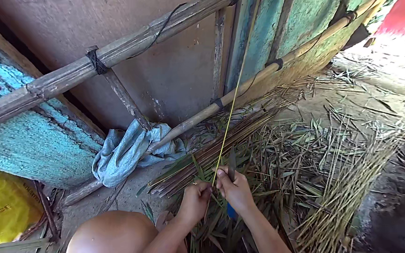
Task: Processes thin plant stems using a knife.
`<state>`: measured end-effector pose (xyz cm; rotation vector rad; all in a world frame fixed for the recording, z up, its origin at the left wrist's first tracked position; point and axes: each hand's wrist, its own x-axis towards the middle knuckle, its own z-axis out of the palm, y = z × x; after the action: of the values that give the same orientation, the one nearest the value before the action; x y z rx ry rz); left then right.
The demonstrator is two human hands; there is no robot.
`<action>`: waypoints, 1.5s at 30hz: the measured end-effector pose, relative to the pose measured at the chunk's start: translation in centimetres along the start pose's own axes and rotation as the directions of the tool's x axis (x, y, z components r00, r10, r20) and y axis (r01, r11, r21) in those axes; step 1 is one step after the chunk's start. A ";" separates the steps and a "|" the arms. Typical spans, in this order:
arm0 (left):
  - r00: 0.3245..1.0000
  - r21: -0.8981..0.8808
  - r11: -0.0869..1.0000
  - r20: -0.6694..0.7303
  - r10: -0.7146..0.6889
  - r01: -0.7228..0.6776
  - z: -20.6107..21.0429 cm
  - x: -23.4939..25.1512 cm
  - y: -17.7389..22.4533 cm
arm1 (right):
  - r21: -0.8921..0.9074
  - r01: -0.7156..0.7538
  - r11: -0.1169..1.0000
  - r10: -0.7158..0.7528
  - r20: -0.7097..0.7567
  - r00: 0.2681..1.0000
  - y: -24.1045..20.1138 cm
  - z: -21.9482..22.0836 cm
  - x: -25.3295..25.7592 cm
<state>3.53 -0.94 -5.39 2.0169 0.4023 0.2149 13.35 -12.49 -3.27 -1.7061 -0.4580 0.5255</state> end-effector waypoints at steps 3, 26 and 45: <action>0.995 -0.028 1.000 -0.099 -0.005 0.002 -1.3 0.4 0.4 | 0.093 -0.416 0.905 0.394 0.193 0.899 0.9 -0.5 0.2; 0.874 -0.247 0.922 -0.459 0.159 -0.297 -3.7 0.1 1.3 | -0.773 -0.349 0.530 0.765 0.259 0.589 6.9 3.7 -5.4; 0.866 -0.058 0.865 0.015 -0.499 0.499 -0.3 12.6 -10.8 | -0.233 -0.288 0.929 0.048 -0.696 0.716 11.9 -13.7 0.9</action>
<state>13.06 8.52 -15.08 1.7830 0.8920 -0.0968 22.18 -25.24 -12.72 -2.1284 0.1726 -0.0953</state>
